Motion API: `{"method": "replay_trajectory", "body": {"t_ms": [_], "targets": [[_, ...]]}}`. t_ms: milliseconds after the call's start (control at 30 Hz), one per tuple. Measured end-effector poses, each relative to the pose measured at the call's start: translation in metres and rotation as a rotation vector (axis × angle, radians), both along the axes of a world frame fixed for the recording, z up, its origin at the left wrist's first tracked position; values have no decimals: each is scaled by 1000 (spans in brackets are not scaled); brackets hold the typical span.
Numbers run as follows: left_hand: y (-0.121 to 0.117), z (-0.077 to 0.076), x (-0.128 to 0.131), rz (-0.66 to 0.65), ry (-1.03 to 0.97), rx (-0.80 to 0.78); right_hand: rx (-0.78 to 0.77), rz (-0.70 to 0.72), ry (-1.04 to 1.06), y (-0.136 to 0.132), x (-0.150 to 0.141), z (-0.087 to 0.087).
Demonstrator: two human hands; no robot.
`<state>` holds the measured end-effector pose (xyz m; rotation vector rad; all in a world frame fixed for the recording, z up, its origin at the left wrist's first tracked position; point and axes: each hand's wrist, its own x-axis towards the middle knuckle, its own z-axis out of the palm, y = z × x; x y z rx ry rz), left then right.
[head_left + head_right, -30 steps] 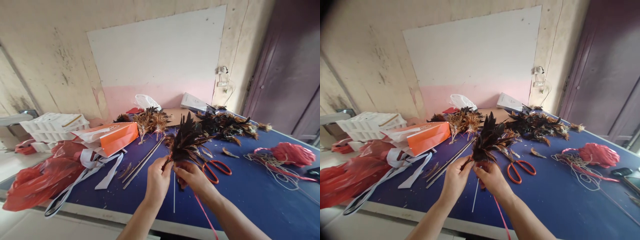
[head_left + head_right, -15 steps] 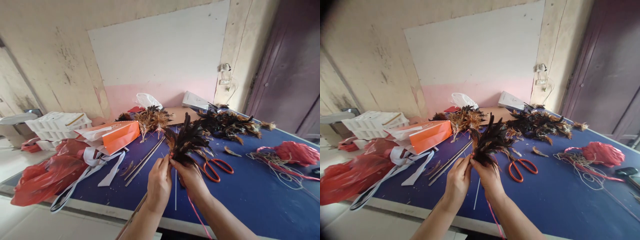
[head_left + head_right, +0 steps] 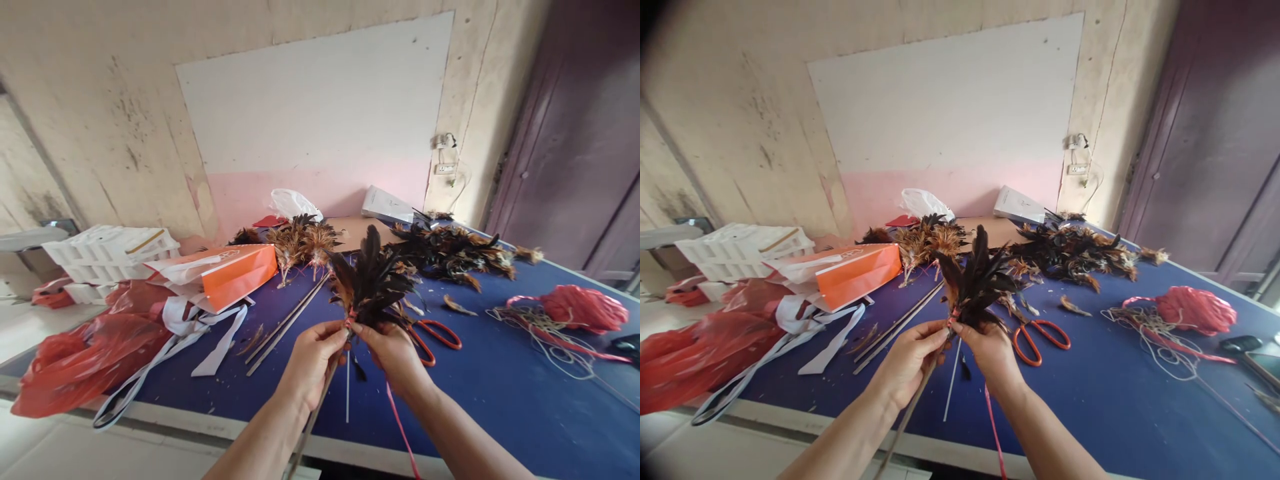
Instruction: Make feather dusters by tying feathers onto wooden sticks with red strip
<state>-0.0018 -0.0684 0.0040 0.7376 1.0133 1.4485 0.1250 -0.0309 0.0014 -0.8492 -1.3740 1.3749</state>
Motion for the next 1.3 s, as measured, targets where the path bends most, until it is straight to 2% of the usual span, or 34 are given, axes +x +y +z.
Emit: {"method": "replay_trajectory", "body": {"t_ms": [133, 367, 533, 600, 700, 767, 867, 933, 1067, 1167, 1300], "targets": [[-5, 3, 0, -223, -243, -60, -140, 111, 133, 6, 6, -3], [-11, 10, -4, -595, -275, 2, -225, 404, 216, 11, 24, 3], [-8, 14, -3, -731, -294, 64, -203, 539, 156, 20, 32, 9], [-6, 17, -2, -706, -292, 81, -210, 547, 150, 25, 33, 10], [2, 19, 1, -575, -269, 65, -212, 492, 156, 32, 28, 11], [10, 16, 2, -438, -223, 41, -183, 402, 106, 37, 23, 10], [22, 7, 4, -233, -80, 14, -108, 190, -78, 44, 12, 9], [29, 1, 4, -142, 5, 10, -92, 80, -195, 47, 5, 9], [37, -1, 2, -93, 43, -17, -58, -9, -244, 52, -7, 9], [44, 0, 0, -61, -8, -34, 13, -47, -239, 59, -14, 6], [57, -3, 0, -25, -98, -51, 111, -88, -342, 69, -18, 1]]}}
